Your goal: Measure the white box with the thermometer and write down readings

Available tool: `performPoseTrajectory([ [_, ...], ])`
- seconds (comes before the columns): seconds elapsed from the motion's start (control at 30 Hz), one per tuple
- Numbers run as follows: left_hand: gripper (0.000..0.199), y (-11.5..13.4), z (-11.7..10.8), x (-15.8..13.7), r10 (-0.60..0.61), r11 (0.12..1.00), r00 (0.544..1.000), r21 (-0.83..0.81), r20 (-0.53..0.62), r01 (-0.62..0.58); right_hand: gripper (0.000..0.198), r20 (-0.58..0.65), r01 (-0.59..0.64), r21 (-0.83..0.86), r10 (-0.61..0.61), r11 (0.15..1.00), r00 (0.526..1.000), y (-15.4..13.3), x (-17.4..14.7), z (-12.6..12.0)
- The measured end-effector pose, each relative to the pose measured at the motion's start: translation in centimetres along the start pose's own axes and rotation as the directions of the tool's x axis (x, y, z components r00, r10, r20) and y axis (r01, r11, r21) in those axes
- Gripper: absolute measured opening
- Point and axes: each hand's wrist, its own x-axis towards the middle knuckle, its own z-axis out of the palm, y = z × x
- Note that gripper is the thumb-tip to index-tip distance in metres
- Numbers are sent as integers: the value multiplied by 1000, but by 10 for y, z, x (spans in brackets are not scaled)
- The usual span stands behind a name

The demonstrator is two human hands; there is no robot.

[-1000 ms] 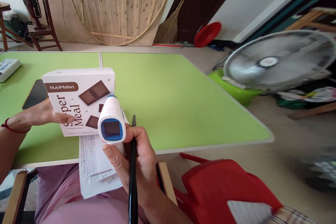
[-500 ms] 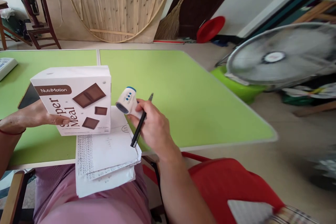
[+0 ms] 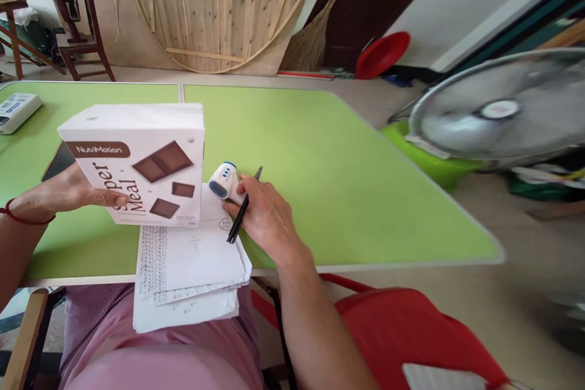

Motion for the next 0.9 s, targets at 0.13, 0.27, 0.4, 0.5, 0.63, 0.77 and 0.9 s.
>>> performPoseTrajectory([
  [0.13, 43, -4, -4, 3, 59, 998, 979, -24, -193, -65, 25, -175, 128, 84, -112, 988, 978, -1, -2, -5],
  [0.27, 61, -22, -7, 11, 138, 990, 912, 76, -387, -118, 19, -280, 165, 253, -91, 953, 956, -19, -4, -12],
  [0.4, 70, -42, -6, 23, 239, 967, 865, 193, -442, -169, 34, -289, 244, 555, -90, 795, 953, -42, -2, -9],
  [0.5, 73, -53, -5, 30, 305, 940, 852, 280, -425, -196, 40, -318, 278, 691, -66, 667, 946, -57, 5, -5],
  [0.63, 60, -61, -6, 34, 309, 920, 887, 344, -344, -187, 28, -146, 144, 817, -42, 559, 988, -73, 25, -10],
  [0.77, 71, -54, 2, 24, 459, 765, 759, 639, -461, -74, 12, 304, -168, 843, -194, 511, 933, -79, 52, -10],
  [0.9, 48, -32, 26, 8, 827, 353, 466, 936, -313, 3, 7, 367, -285, 822, -75, 492, 927, -77, 59, 8],
])
